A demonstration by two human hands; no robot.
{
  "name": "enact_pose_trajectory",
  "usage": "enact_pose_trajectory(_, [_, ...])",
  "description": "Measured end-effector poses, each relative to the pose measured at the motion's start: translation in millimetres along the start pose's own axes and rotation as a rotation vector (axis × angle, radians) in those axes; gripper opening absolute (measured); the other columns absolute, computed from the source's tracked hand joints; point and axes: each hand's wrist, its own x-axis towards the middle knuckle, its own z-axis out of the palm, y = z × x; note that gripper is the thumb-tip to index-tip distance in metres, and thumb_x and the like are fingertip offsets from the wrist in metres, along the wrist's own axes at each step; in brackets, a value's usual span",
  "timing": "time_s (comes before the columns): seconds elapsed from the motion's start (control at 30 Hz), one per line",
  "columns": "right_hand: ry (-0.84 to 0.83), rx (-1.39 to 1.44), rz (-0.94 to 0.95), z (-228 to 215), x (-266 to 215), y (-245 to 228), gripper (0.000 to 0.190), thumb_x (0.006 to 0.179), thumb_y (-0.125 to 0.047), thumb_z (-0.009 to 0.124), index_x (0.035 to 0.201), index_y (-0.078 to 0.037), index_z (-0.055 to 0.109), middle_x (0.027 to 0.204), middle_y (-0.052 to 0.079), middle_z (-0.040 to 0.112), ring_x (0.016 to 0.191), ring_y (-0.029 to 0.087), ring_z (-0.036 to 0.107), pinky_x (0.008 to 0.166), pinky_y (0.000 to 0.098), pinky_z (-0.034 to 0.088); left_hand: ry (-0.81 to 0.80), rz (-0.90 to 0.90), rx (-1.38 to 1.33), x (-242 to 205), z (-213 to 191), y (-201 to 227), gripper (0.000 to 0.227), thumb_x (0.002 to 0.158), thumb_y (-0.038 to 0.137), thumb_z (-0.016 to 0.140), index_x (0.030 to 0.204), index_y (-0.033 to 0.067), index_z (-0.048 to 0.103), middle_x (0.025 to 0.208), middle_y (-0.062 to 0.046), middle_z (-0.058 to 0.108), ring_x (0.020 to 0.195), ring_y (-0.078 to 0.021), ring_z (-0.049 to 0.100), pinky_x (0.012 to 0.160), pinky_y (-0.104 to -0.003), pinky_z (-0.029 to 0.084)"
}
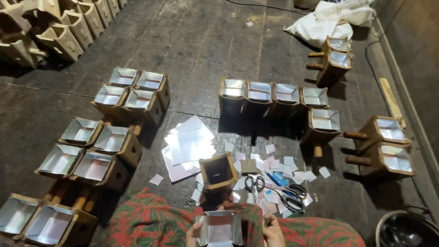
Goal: The person lines the interior of wooden lantern frames with reflective silver sheets, pressing them into place by hand.
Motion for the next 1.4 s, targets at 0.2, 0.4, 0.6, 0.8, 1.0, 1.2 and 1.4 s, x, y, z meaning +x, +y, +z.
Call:
enact_pose_trajectory(0.2, [0.194, -0.313, -0.090, 37.8, -16.7, 1.6, 0.047, 0.087, -0.004, 0.071, 0.132, 0.002, 0.056, 0.105, 0.026, 0.070, 0.088, 0.028, 0.066, 0.074, 0.0400, 0.053, 0.240, -0.030, -0.038, 98.4, -74.6, 46.2, 0.051, 0.072, 0.035, 0.066, 0.112, 0.0038, 0.073, 0.107, -0.021, 0.076, 0.101, -0.0385, 0.072, 0.094, -0.055, 0.055])
enact_pose_trajectory(0.4, [-0.023, -0.807, -0.446, 17.1, -10.3, 27.4, 0.021, 0.091, -0.007, 0.074, 0.111, -0.004, 0.076, 0.103, 0.009, 0.072, 0.101, 0.016, 0.063, 0.096, 0.0342, 0.052, 0.309, 0.037, 0.063, 76.8, 15.5, 33.3, 0.060, 0.067, 0.014, 0.057, 0.125, 0.0050, 0.071, 0.121, -0.018, 0.072, 0.111, -0.0439, 0.069, 0.103, -0.065, 0.047])
enact_pose_trajectory(0.6, [0.012, -0.790, -0.398, 23.4, -8.7, 27.1, 0.019, 0.087, -0.013, 0.083, 0.105, -0.010, 0.080, 0.093, 0.006, 0.075, 0.089, 0.013, 0.064, 0.085, 0.0315, 0.055, 0.280, -0.003, 0.141, 75.5, -2.6, 29.3, 0.056, 0.065, -0.002, 0.058, 0.119, 0.0001, 0.073, 0.107, -0.016, 0.074, 0.094, -0.0422, 0.073, 0.099, -0.056, 0.049])
enact_pose_trajectory(0.8, [-0.055, -0.813, -0.575, 14.5, 3.7, 38.5, 0.018, 0.092, -0.007, 0.075, 0.110, -0.007, 0.073, 0.096, 0.003, 0.069, 0.095, 0.014, 0.061, 0.091, 0.0328, 0.051, 0.398, 0.416, 0.828, 82.1, -15.7, 37.0, 0.061, 0.062, -0.001, 0.078, 0.123, 0.0051, 0.072, 0.103, -0.003, 0.071, 0.093, -0.0151, 0.064, 0.083, -0.029, 0.052])
enact_pose_trajectory(1.0, [-0.147, -0.920, -0.799, 44.7, -35.0, 35.7, 0.004, 0.099, -0.006, 0.068, 0.102, -0.004, 0.070, 0.098, 0.011, 0.073, 0.099, 0.018, 0.067, 0.094, 0.0370, 0.052, 0.377, 0.425, 1.026, 68.2, 8.7, 37.0, 0.029, 0.079, -0.018, 0.069, 0.103, -0.0033, 0.067, 0.091, -0.011, 0.063, 0.059, -0.0102, 0.056, 0.042, -0.018, 0.042])
enact_pose_trajectory(1.2, [-0.278, -0.978, -0.910, 52.6, -38.5, 37.4, 0.023, 0.106, -0.015, 0.056, 0.105, -0.003, 0.075, 0.099, 0.014, 0.075, 0.098, 0.022, 0.071, 0.091, 0.0375, 0.054, 0.291, 0.693, 1.066, 72.8, -4.5, 28.8, 0.032, 0.077, -0.016, 0.081, 0.080, 0.0046, 0.057, 0.099, -0.021, 0.077, 0.090, -0.0264, 0.075, 0.068, -0.031, 0.059])
enact_pose_trajectory(1.4, [-0.188, -0.953, -0.879, 40.6, -22.4, 51.7, 0.022, 0.109, -0.019, 0.049, 0.115, -0.003, 0.063, 0.096, 0.012, 0.073, 0.074, 0.013, 0.059, 0.070, 0.0311, 0.053, 0.334, 0.862, 1.089, 84.2, -32.2, 22.6, 0.037, 0.070, -0.011, 0.090, 0.066, 0.0055, 0.057, 0.078, -0.017, 0.074, 0.074, -0.0209, 0.073, 0.064, -0.026, 0.056])
